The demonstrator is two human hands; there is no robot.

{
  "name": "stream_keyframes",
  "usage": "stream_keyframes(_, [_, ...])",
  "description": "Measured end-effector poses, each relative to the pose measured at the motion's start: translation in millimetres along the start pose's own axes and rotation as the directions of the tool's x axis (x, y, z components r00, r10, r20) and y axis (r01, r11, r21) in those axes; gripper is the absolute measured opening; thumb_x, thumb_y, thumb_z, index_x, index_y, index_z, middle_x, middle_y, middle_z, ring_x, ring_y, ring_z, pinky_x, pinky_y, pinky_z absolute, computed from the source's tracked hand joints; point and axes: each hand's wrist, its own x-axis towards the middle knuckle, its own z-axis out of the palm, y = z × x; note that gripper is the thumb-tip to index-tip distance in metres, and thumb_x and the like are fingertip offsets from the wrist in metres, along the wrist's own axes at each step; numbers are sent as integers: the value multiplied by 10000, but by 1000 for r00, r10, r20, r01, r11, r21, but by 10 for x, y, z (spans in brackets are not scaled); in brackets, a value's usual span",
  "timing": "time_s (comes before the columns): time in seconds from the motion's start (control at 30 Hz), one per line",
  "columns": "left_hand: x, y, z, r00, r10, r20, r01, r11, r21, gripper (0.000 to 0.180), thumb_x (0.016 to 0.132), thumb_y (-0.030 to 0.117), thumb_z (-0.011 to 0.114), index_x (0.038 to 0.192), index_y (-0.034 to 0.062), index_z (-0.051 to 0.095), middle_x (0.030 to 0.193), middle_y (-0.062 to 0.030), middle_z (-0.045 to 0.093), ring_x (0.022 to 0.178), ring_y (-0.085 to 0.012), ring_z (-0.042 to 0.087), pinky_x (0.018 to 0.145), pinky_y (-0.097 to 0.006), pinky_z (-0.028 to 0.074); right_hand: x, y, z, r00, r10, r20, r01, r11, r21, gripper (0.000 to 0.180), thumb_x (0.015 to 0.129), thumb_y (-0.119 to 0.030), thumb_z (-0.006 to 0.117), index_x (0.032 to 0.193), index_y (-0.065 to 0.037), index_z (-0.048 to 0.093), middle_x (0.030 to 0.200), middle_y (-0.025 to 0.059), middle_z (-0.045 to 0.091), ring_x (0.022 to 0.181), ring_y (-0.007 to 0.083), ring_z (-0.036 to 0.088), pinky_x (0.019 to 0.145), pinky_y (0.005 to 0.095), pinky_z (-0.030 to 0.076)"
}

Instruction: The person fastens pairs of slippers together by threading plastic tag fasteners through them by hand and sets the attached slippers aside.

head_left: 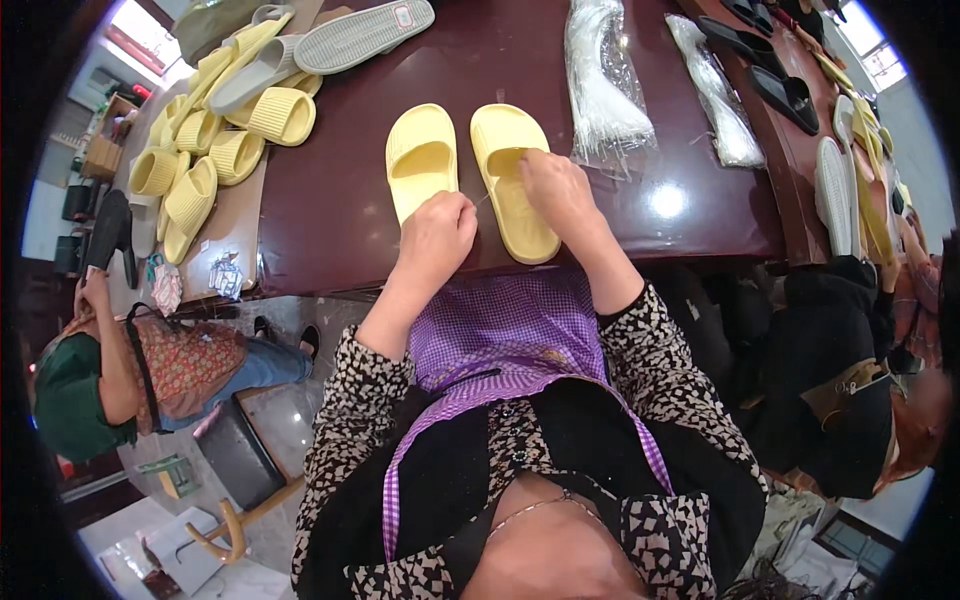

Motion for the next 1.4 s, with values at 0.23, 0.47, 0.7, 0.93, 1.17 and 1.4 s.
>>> stream_keyframes(0.23, [246, -192, 162, 999, -33, -14, 34, 998, 60, 123, 811, 108, 588, 792, -7, 628, 800, -184, 646, 741, -344, 636, 673, -415, 509, 15, 150, -137, 981, -30, -193, 64, 983, 170, 227, 881, -188, 547, 828, 21, 621, 799, 221, 643, 804, 377, 635, 714, 448, 502])
stream_keyframes(0.47, [358, -282, 109, 999, -6, -46, 8, 999, 45, 118, 812, 97, 588, 793, -16, 617, 790, -174, 638, 746, -331, 627, 684, -401, 499, 842, 332, -144, 986, 164, -29, -164, 986, 29, 290, 856, -238, 571, 830, 36, 661, 832, 246, 644, 838, 398, 621, 780, 445, 490])
stream_keyframes(0.7, [415, -472, 87, 981, 193, -33, -194, 979, -56, 70, 804, 48, 594, 823, -18, 600, 785, -133, 585, 762, -285, 582, 685, -369, 471, 1217, 508, 196, 995, 70, 77, -71, 997, 12, 252, 827, -232, 603, 861, 0, 696, 863, 215, 662, 865, 363, 636, 782, 405, 495])
stream_keyframes(0.93, [400, -661, 138, 963, 248, -106, -254, 966, -47, 49, 795, 57, 605, 817, 13, 601, 805, -107, 591, 784, -277, 585, 703, -373, 475, 1436, 84, 334, 992, -103, -73, 123, 914, 387, 186, 792, -142, 627, 924, -23, 680, 878, 166, 677, 818, 323, 647, 772, 389, 501])
stream_keyframes(1.17, [401, -633, 140, 955, 265, -136, -271, 962, -27, 43, 785, 66, 614, 809, 31, 605, 814, -93, 591, 790, -273, 583, 708, -377, 477, 1712, -422, 509, 750, -656, 81, 648, 754, 106, 108, 775, -82, 594, 868, -69, 649, 1076, 112, 655, 900, 286, 592, 809, 389, 482])
stream_keyframes(1.4, [385, -622, 132, 939, 295, -175, -304, 952, -25, 52, 774, 67, 625, 804, 32, 602, 797, -89, 579, 778, -276, 578, 698, -380, 475, 1818, -364, 562, 681, -616, 396, 706, 696, -131, 133, 761, -57, 592, 879, -97, 637, 942, 72, 657, 958, 278, 580, 847, 384, 463])
